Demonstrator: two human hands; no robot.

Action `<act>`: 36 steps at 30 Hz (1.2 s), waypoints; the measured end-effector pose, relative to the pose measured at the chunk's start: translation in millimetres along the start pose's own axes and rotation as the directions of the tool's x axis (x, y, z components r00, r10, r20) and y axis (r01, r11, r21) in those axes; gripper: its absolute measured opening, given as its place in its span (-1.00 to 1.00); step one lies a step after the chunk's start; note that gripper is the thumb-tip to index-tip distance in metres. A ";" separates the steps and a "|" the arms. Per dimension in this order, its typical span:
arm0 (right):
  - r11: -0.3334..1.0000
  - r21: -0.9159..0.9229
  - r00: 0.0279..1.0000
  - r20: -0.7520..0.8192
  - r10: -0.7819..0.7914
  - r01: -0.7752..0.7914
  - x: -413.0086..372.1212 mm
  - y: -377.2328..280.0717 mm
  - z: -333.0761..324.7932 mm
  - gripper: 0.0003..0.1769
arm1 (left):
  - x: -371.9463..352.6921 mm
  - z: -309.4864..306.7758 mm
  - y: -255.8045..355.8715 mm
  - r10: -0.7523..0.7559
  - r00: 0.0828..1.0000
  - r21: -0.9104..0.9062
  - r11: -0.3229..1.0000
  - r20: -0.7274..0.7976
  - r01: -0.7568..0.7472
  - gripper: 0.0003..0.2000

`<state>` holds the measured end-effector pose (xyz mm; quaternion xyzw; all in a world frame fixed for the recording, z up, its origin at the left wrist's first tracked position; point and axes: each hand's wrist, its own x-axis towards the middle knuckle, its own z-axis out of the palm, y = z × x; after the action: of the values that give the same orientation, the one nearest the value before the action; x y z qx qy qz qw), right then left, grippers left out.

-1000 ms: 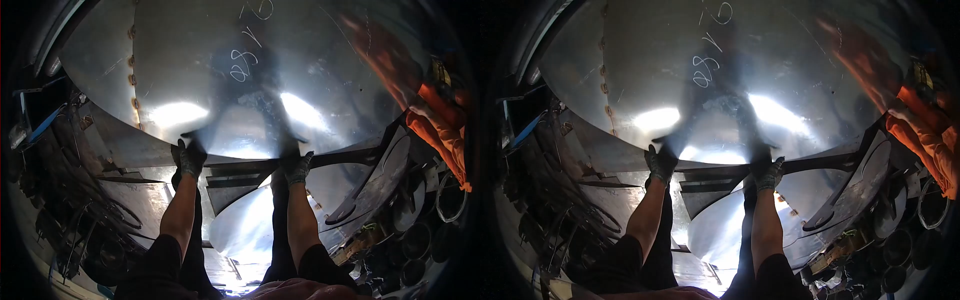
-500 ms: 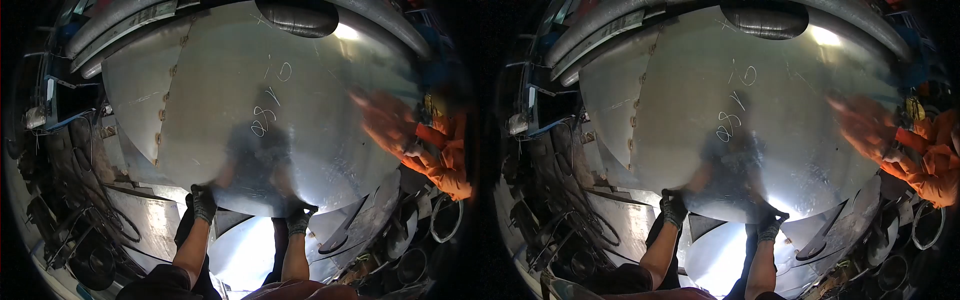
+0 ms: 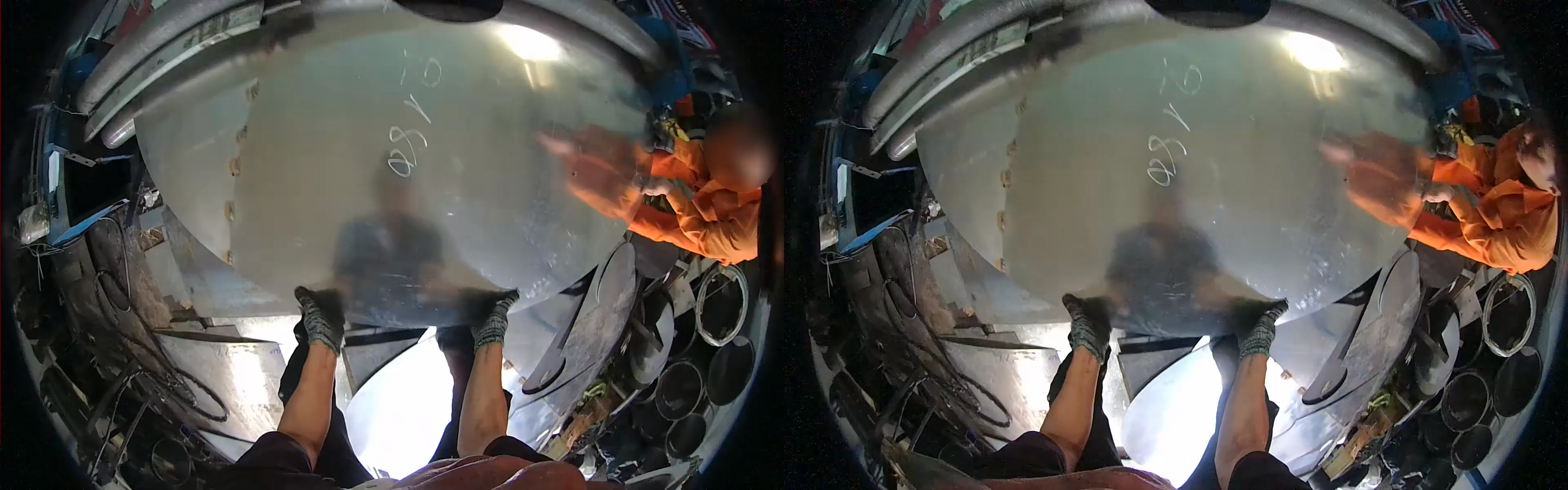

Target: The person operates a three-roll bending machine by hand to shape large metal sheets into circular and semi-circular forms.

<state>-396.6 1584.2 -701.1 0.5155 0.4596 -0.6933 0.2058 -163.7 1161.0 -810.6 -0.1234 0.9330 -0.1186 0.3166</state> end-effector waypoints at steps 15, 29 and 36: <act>0.948 -0.152 0.811 0.567 -0.148 0.279 68.3 -29.0 -22.9 0.32 | 4.4 -133.2 54.7 0.023 1.000 0.296 0.955 -0.012 -0.019 -0.29; 0.938 -0.345 0.989 -0.143 -0.033 -0.019 -25.6 -54.7 28.3 -0.43 | 13.2 -201.0 35.3 -0.023 0.997 -0.007 1.000 0.079 0.024 -0.57; 0.965 -0.260 0.999 0.009 0.045 -0.041 10.3 -16.8 -35.3 -0.57 | 23.3 -174.7 45.4 -0.005 0.988 0.062 0.998 0.154 -0.005 -0.65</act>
<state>-394.8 1624.4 -704.9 0.4888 0.5339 -0.6261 0.2898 -297.0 1221.7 -702.4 -0.1223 0.9016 -0.1376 0.3913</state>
